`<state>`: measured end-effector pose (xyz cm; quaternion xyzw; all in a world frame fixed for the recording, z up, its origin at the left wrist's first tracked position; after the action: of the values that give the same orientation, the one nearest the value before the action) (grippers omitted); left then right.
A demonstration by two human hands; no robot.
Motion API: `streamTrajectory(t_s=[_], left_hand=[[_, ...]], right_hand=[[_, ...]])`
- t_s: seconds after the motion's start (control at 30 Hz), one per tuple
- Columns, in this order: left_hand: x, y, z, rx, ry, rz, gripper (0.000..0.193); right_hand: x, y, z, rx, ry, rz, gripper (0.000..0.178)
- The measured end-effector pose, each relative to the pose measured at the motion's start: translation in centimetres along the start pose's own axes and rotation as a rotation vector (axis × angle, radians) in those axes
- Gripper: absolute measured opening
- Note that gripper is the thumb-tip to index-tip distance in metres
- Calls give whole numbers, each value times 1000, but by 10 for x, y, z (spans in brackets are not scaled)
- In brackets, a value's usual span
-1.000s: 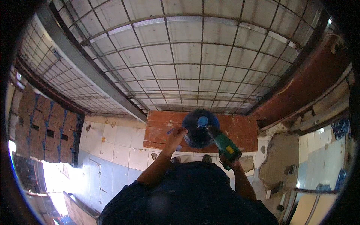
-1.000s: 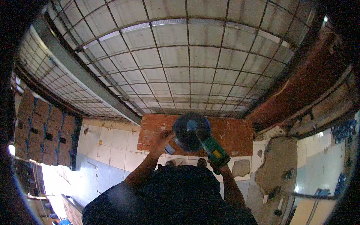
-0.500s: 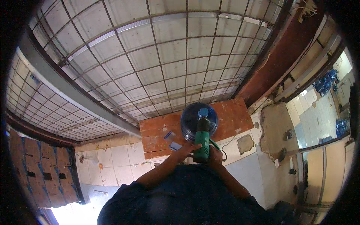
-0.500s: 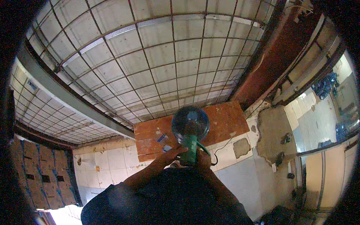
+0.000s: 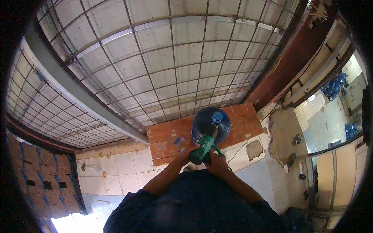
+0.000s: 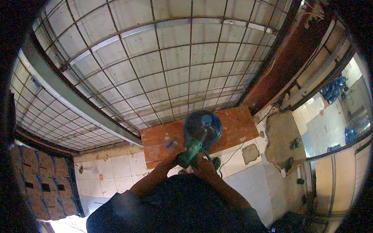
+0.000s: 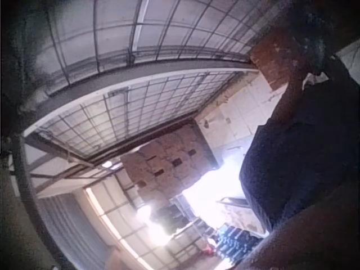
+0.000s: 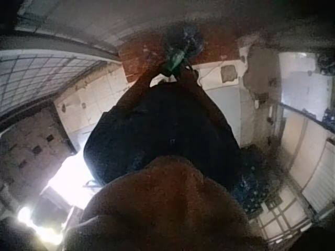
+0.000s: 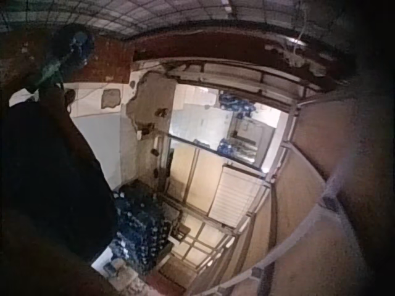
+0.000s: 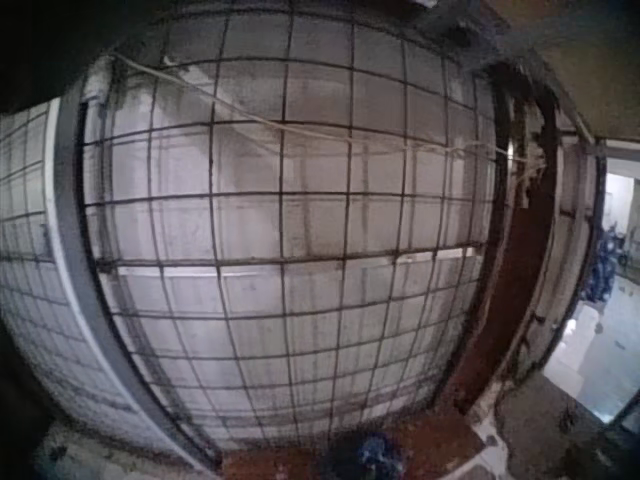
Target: The person repeatedly picks up large blue water jugs, places them on a wooden table, and uses a green handheld sealing tool to press down on the caps. The person then carries the sealed jugs to a storage area and stacks them with other jugs before returning to repeat the process.
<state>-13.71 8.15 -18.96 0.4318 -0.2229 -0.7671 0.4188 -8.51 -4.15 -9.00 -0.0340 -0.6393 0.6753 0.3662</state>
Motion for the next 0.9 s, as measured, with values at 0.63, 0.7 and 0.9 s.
streamTrajectory(t_s=[0.63,0.7,0.9], left_hand=[[-139,-22,7,-12,340,244,40],[-146,-31,-2,-35,397,231,41],[-156,-46,-17,-275,680,267,45]], right_hand=[[96,-84,-115,310,-72,250,48],[109,-106,-136,301,-184,330,47],[88,-153,-205,812,0,-117,44]])
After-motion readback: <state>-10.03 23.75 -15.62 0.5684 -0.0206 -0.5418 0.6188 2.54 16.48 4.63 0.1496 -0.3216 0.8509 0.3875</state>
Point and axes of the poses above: each hand's wrist, its own z-axis away from the middle knuckle, its own y-axis out of the palm, x = y × z, the point moved 9 cm from there along -z, towards the middle knuckle, and after that the axes turned 7 degrees about z, right-handed, at the moved point
